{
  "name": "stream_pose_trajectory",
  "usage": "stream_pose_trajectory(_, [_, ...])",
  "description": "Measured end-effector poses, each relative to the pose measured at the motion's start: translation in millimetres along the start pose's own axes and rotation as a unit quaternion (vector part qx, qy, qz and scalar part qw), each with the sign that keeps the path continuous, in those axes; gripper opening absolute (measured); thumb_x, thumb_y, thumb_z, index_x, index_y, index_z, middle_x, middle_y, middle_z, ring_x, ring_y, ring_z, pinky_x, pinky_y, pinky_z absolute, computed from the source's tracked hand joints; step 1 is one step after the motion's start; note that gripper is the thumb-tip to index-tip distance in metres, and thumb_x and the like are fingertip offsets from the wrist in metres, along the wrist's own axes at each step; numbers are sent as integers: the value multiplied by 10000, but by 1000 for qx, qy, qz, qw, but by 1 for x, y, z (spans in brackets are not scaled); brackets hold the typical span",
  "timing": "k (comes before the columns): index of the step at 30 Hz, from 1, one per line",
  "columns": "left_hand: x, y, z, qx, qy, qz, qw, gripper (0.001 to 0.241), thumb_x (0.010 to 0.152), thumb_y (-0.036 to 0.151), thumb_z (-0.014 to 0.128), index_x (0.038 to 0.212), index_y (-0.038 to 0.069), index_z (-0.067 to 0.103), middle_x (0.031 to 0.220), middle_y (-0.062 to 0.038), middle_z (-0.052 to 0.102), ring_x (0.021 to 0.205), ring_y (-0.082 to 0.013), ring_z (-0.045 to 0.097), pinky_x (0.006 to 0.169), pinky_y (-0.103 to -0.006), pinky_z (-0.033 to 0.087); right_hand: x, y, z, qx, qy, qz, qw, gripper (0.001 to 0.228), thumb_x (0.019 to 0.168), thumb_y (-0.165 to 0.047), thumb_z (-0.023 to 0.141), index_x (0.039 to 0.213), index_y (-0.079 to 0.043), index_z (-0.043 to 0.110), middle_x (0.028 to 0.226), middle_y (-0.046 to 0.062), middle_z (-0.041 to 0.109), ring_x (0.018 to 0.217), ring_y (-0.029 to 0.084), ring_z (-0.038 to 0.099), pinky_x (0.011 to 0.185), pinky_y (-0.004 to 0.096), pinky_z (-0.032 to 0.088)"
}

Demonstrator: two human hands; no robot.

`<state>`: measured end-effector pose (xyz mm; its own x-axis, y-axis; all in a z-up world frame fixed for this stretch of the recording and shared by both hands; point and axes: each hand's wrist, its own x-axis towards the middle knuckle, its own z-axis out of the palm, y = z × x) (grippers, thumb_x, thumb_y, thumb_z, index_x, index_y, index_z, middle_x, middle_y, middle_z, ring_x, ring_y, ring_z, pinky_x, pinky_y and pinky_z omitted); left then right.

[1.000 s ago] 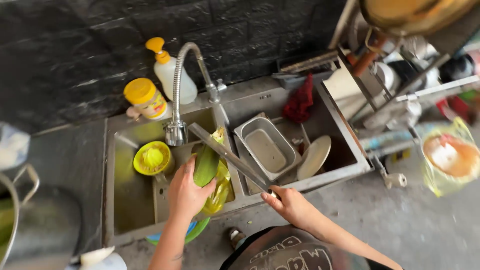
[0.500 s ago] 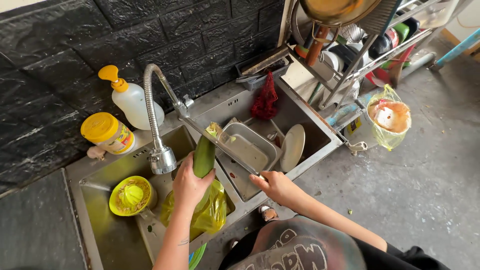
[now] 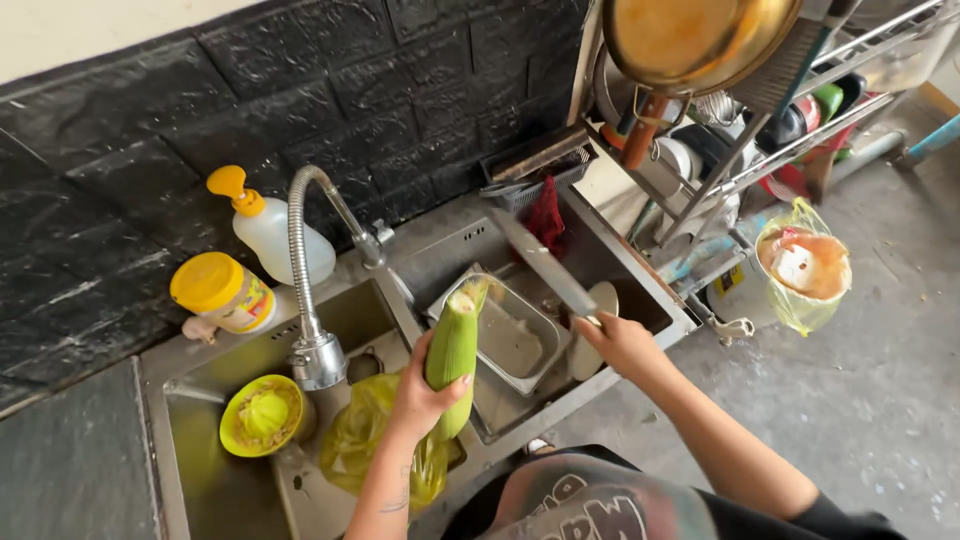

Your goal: Peeling husks from corn, trimming the ends with a knife, washing them in a sink, and placing them into a large pot.

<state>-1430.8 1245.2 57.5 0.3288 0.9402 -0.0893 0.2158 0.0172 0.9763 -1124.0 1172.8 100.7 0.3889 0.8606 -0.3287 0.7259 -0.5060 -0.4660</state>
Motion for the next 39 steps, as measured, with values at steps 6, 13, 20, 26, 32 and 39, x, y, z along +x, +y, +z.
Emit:
stream_pose_trajectory(6, [13, -6, 15, -99, -7, -13, 995, 899, 674, 349, 894, 1456, 154, 497, 1133, -152, 700, 1054, -291, 686, 905, -474, 578, 0, 115, 20, -97, 42, 133, 985, 474, 942, -664, 531, 1156, -245, 592, 935, 107, 771, 996, 365, 755, 916, 489, 601])
stream_pose_trajectory(13, [18, 0, 42, -262, 1, -53, 964, 677, 732, 226, 831, 1366, 152, 604, 1112, -61, 678, 980, -207, 652, 813, -426, 583, 30, 163, 55, -54, 90, 174, 979, 459, 945, -528, 584, 1201, -146, 586, 1118, 160, 716, 1065, 405, 727, 951, 529, 587])
stream_pose_trajectory(20, [28, -18, 43, -276, -38, -32, 960, 738, 720, 238, 850, 1401, 122, 592, 1115, -79, 682, 978, -218, 658, 799, -427, 590, 16, 83, -11, -232, 81, 112, 963, 567, 887, -583, 603, 1225, -129, 584, 1215, 99, 627, 1185, 353, 665, 915, 551, 605])
stream_pose_trajectory(26, [19, -13, 48, -270, -66, -31, 960, 725, 762, 256, 796, 1440, 157, 560, 1159, -35, 660, 1019, -181, 627, 859, -409, 565, 33, -68, -34, 201, 97, -205, 953, 476, 974, -400, 648, 1362, -125, 646, 1196, 213, 711, 1095, 440, 687, 870, 572, 572])
stream_pose_trajectory(32, [12, -6, 41, -280, -70, -19, 957, 800, 775, 255, 799, 1509, 120, 511, 1209, -123, 681, 1020, -261, 653, 847, -465, 568, 72, -109, -8, 154, -29, -253, 955, 440, 976, -525, 625, 936, -89, 672, 725, 108, 699, 562, 226, 714, 585, 361, 590])
stream_pose_trajectory(39, [-5, 27, 43, -408, -92, -75, 905, 692, 833, 363, 656, 1460, 100, 526, 1035, -138, 680, 839, -219, 668, 733, -403, 594, 56, -123, 19, 547, -104, -232, 797, 290, 1049, -244, 629, 826, -61, 659, 582, 73, 571, 460, 147, 596, 430, 238, 495])
